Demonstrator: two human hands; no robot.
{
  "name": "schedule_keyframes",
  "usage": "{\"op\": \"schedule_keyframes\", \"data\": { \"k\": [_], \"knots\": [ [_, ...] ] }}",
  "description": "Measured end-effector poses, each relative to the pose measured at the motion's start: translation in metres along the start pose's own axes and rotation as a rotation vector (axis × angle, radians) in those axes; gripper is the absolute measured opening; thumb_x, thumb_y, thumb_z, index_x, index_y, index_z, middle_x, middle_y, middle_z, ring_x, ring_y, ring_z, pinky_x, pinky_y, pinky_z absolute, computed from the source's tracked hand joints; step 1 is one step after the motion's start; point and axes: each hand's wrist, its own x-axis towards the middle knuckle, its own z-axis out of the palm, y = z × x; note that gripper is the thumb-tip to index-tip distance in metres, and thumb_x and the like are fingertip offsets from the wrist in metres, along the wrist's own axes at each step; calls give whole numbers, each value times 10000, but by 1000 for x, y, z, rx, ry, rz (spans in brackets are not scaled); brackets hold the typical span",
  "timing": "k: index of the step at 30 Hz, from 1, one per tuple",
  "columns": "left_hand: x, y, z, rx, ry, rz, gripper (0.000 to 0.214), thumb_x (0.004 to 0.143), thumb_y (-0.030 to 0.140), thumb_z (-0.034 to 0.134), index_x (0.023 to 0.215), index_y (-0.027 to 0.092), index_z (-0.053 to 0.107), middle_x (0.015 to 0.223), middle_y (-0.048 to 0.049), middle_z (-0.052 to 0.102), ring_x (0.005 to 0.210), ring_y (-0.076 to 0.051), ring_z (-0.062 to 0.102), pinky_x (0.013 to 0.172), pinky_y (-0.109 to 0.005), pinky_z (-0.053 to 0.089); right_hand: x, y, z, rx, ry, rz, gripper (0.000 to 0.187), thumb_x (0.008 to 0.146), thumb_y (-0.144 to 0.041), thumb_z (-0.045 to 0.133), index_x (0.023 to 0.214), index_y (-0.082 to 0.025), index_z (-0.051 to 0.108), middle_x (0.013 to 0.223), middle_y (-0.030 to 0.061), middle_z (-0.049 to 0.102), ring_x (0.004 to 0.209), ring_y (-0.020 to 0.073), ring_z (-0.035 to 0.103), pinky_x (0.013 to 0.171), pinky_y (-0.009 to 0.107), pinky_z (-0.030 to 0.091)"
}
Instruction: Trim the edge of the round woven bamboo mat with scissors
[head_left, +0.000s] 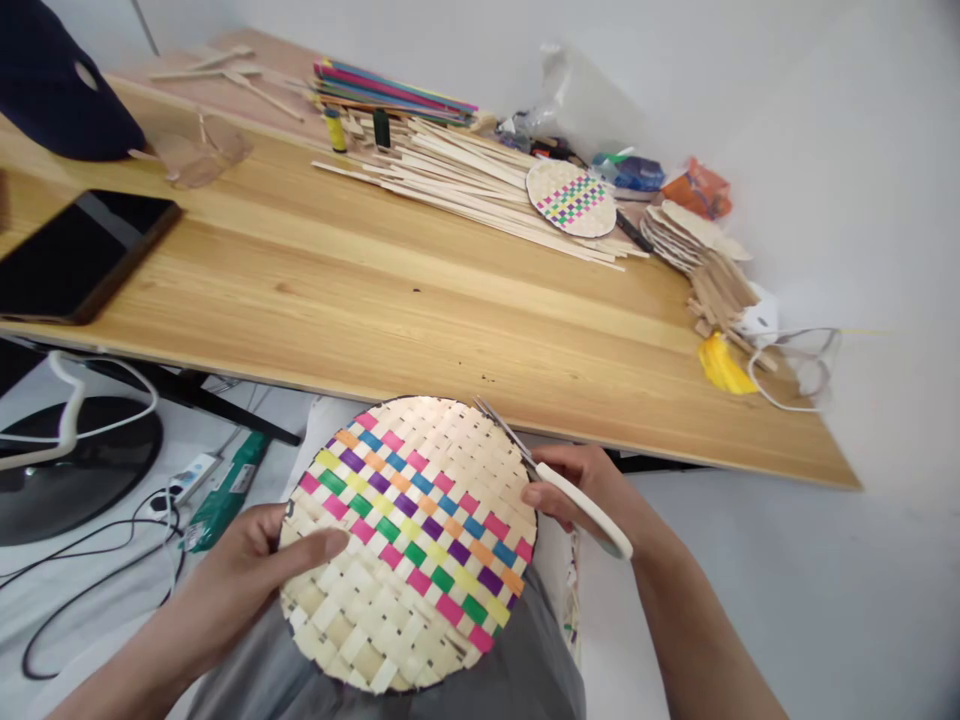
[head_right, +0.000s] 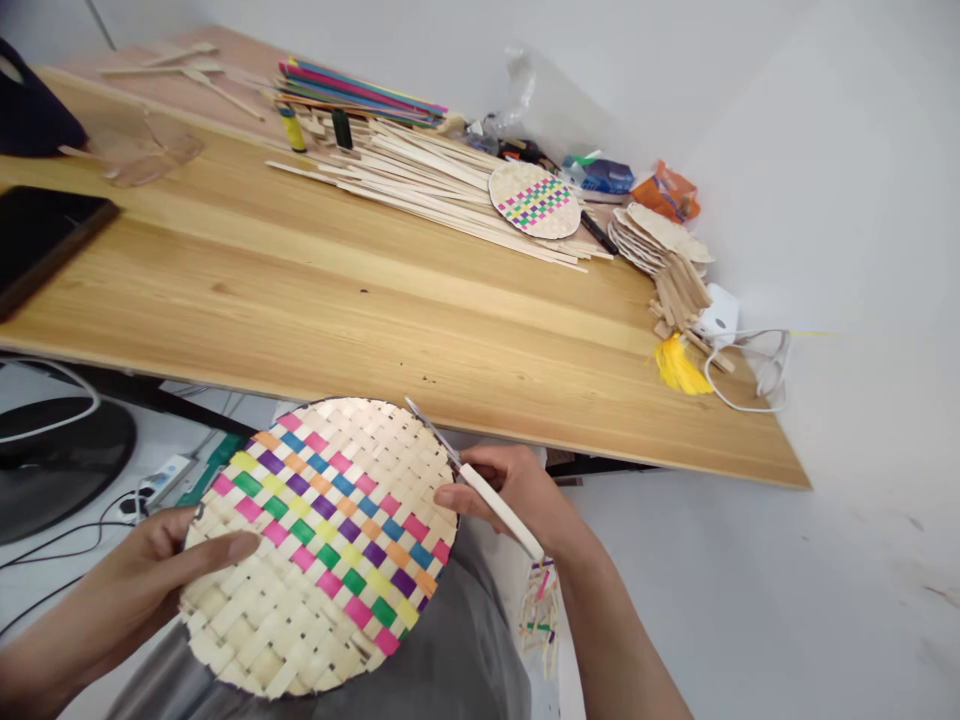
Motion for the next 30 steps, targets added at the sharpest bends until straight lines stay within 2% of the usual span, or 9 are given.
{"op": "schedule_keyframes", "data": {
  "k": [9,12,16,23,30],
  "knots": [
    [1,3,-6,47,37,47,218,481,333,930,594,216,784,714,-99,807,572,-299,743,527,-325,611,0,4,3,-32,50,27,442,692,-564,791,628,-190,565,505,-72,375,425,67,323,368,216,257],
    [2,4,-8,27,43,52,219,477,313,930,628,223,799,713,-100,807,577,-305,750,512,-323,612,0,4,2,-30,9,52,409,702,-544,794,706,-189,591,545,-67,424,445,75,355,381,211,287],
    [2,4,-10,11,1,51,197,505,305,915,622,196,799,690,-99,802,589,-310,758,529,-318,611,0,3,-1,-5,-46,26,443,678,-529,822,869,-185,617,713,-33,504,601,107,420,497,222,359],
    [9,0,-21,98,-64,52,194,567,331,877,629,169,789,686,-37,801,616,-288,757,578,-318,598,-1,-1,-5,-30,-122,-38,419,737,-556,758,830,-189,577,737,-30,444,660,122,365,560,241,310],
    [0,12,-7,116,-100,3,233,544,388,893,607,191,786,730,-95,810,641,-275,753,606,-309,606,2,-9,-7,5,-145,19,402,691,-508,804,827,-193,594,813,-2,551,747,163,473,644,271,386]
  ]
}}
